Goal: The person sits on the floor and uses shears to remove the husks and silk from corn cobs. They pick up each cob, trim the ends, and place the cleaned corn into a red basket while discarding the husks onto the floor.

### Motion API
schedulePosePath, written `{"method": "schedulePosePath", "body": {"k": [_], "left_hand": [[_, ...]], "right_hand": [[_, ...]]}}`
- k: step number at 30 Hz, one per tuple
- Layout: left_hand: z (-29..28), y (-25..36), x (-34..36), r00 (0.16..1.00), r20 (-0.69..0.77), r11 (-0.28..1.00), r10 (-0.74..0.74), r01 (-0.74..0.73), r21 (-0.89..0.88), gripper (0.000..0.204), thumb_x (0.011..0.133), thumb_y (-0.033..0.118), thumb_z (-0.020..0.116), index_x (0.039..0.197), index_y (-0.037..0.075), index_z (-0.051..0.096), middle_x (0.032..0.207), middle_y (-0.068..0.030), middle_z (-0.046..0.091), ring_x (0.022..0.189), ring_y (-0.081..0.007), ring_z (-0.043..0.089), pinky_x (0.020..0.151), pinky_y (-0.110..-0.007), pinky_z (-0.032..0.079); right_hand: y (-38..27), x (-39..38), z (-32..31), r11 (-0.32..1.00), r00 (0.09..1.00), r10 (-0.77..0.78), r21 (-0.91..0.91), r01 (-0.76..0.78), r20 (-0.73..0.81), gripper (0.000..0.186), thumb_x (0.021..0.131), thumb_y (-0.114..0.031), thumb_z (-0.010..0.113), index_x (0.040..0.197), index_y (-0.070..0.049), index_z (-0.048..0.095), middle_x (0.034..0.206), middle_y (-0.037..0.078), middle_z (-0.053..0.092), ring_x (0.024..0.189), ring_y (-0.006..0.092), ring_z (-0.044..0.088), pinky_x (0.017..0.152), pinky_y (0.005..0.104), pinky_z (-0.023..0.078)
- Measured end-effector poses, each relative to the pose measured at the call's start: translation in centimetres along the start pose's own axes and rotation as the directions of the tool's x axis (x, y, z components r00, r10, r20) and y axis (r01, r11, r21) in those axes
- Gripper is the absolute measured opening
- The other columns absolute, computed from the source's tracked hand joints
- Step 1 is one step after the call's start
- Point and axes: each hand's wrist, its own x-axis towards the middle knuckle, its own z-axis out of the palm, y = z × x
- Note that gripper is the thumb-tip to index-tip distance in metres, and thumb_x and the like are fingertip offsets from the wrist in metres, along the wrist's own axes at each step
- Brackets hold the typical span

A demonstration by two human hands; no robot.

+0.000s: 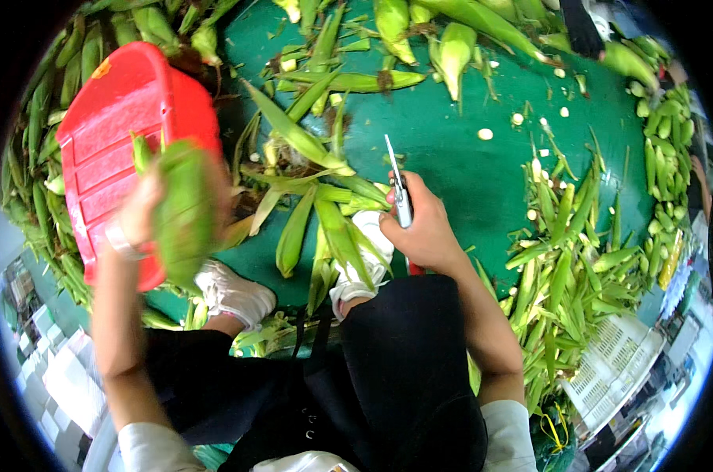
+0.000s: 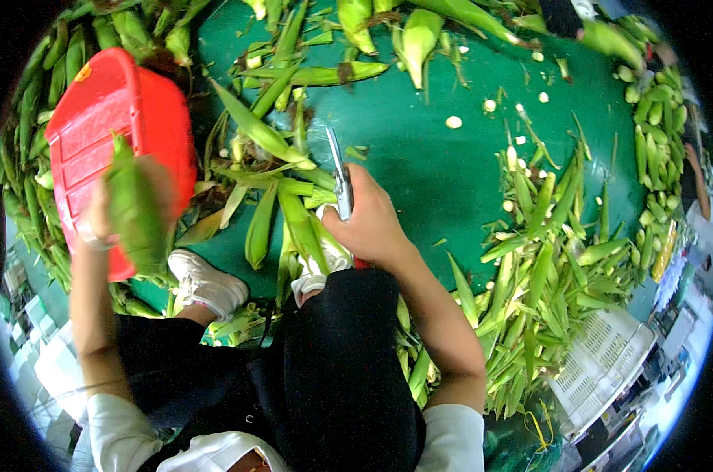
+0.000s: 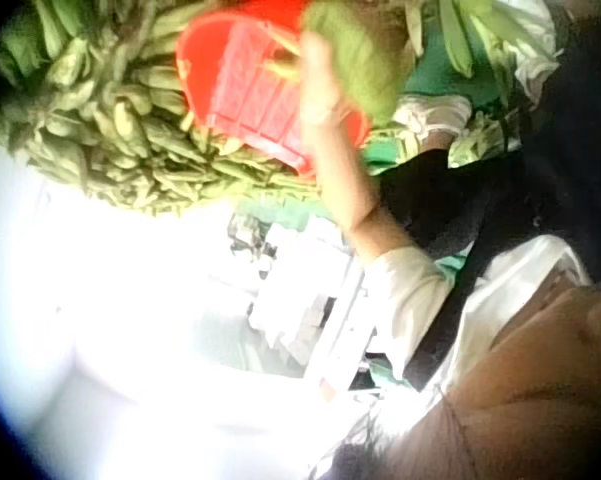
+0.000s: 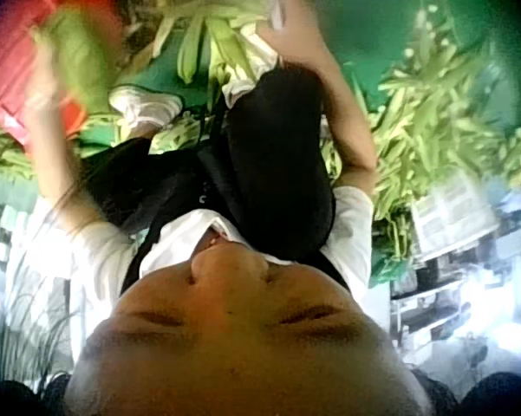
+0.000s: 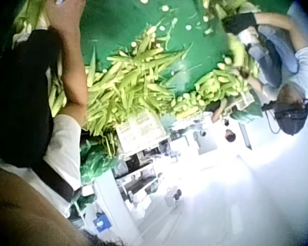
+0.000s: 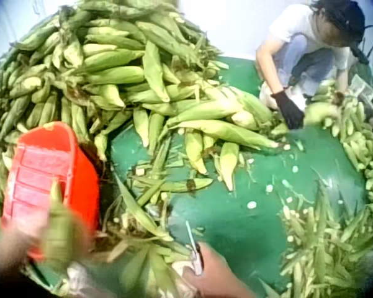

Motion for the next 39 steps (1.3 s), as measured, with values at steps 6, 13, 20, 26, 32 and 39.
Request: {"method": "schedulePosePath", "body": {"k": [6, 13, 20, 26, 32, 39], "left_hand": [[-8.3, 8.2, -4.2, 0.977, -0.159, 0.336, 0.141, 0.104, 0.936, 0.036, 0.067, -0.001, 0.048, 0.102, -0.007, 0.055, 0.097, -0.0162, 0.061, 0.096, -0.0204, 0.058, 0.089, -0.031, 0.044], [-0.6, 3.3, 2.5, 0.954, -0.139, 0.603, 0.267, -0.053, 0.796, 0.03, 0.074, -0.005, 0.052, 0.103, -0.003, 0.058, 0.096, -0.0133, 0.065, 0.095, -0.0231, 0.062, 0.087, -0.032, 0.047], [6.0, -7.1, 10.1, 0.976, -0.181, 0.936, -0.118, 0.048, -0.348, 0.022, 0.091, 0.011, 0.051, 0.111, 0.002, 0.056, 0.099, -0.0114, 0.066, 0.088, -0.0196, 0.064, 0.078, -0.03, 0.052], [10.3, -9.6, 14.0, 0.974, -0.091, 0.437, 0.207, -0.176, -0.882, 0.058, 0.084, 0.026, 0.062, 0.133, 0.004, 0.041, 0.133, -0.0169, 0.046, 0.125, -0.0288, 0.043, 0.102, -0.045, 0.038], [6.9, -7.1, 9.7, 0.724, -0.663, 0.607, -0.187, -0.446, -0.658, 0.029, 0.08, 0.027, 0.072, 0.1, 0.011, 0.056, 0.094, -0.004, 0.062, 0.087, -0.0177, 0.062, 0.068, -0.038, 0.056], [8.6, -5.7, 6.1, 0.462, -0.867, 0.712, -0.184, -0.545, -0.442, 0.033, 0.079, 0.022, 0.073, 0.103, 0.008, 0.055, 0.096, -0.007, 0.061, 0.084, -0.0189, 0.061, 0.064, -0.038, 0.056]], "right_hand": [[2.4, 9.0, -2.2, 0.922, 0.976, -0.006, -0.378, -0.079, -0.218, 0.042, 0.069, -0.023, 0.066, 0.102, -0.001, 0.051, 0.096, 0.02, 0.055, 0.095, 0.0387, 0.053, 0.081, 0.0464, 0.045], [9.9, 21.9, -7.4, 0.841, 0.815, -0.035, -0.457, -0.288, -0.578, 0.045, 0.074, -0.019, 0.069, 0.103, 0.002, 0.042, 0.095, 0.021, 0.059, 0.087, 0.0393, 0.06, 0.076, 0.0476, 0.048], [3.9, 6.4, -2.6, 0.584, 0.934, 0.274, 0.811, 0.026, -0.227, 0.041, 0.078, -0.012, 0.067, 0.112, 0.0, 0.048, 0.087, 0.012, 0.06, 0.061, 0.0179, 0.059, 0.052, 0.0284, 0.05], [4.2, -2.6, 0.4, -0.26, 0.947, -0.173, 0.915, -0.309, 0.27, 0.054, 0.083, -0.033, 0.057, 0.121, 0.003, 0.045, 0.103, 0.018, 0.056, 0.082, 0.0236, 0.056, 0.071, 0.0352, 0.045], [2.1, -0.8, 1.2, 0.186, 0.969, 0.116, 0.953, -0.239, 0.22, 0.058, 0.077, -0.003, 0.06, 0.131, -0.001, 0.04, 0.121, 0.02, 0.053, 0.109, 0.0286, 0.055, 0.093, 0.0434, 0.044], [-1.2, 1.8, 6.1, 0.951, 0.999, -0.039, 0.307, 0.048, -0.034, 0.063, 0.071, -0.013, 0.061, 0.126, 0.001, 0.036, 0.112, 0.023, 0.052, 0.106, 0.035, 0.052, 0.094, 0.0403, 0.039]]}}
